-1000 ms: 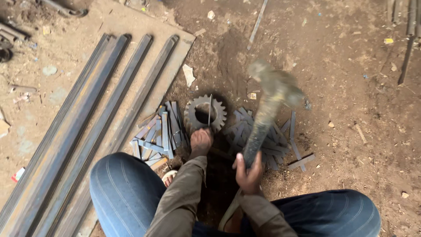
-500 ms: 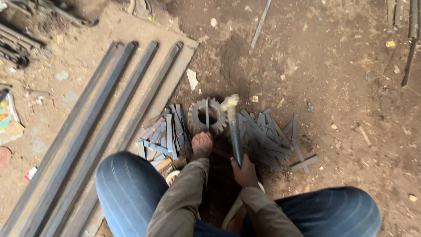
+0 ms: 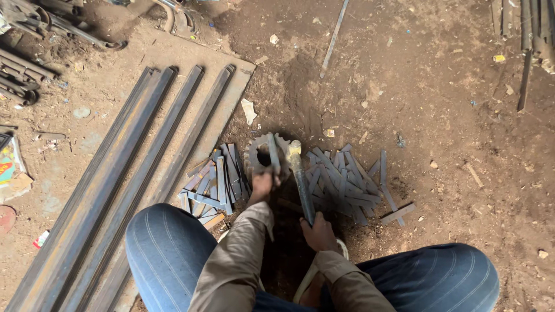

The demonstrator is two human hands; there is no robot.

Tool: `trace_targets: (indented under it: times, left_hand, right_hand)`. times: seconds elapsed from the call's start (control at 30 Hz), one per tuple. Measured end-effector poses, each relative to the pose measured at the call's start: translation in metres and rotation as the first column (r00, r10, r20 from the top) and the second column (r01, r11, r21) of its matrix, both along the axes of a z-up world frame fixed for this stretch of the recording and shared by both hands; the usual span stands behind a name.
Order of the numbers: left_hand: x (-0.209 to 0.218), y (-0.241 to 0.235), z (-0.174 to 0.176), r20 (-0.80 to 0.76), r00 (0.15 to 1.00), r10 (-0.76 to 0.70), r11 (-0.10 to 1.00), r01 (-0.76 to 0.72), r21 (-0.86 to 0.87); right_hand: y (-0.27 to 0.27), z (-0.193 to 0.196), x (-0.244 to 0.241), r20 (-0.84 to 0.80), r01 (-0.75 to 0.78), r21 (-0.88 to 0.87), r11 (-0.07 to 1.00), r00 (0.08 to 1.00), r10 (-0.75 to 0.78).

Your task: The person sits on the ground and repeatedly strikes a metal bar with a hammer, using a gear-like object as an anvil. The person occasionally repositions the metal bar and continues hammering.

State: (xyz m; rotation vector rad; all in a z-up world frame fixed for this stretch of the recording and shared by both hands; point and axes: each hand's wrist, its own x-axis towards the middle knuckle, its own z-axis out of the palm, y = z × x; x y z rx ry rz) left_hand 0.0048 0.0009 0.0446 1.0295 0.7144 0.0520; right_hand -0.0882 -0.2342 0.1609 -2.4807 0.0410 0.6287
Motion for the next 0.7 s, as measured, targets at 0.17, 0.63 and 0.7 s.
trace_targets:
  times: [0.17,0.63,0.7]
  left_hand:
    - [0.032,0.009,0.019,0.025,0.995,0.097,0.993,-0.096,-0.064]
    - [-0.05,0.032,-0.033,0.263,0.944,0.199,0.703,-0.325,0.632]
    - [-0.058,0.033,-0.035,0.145,0.955,0.26,0.606,-0.278,0.745]
  right_hand:
    - [-0.001,-0.01,-0.003,0.008,-0.026,-0.017,1.0,1.0,0.026]
    - [0.002,-0.007,-0.001,-0.013,-0.007,0.123,0.992,1.0,0.009]
    - [0.006,0.004,-0.006,0.021,-0.01,0.149,0.989,1.0,0.007]
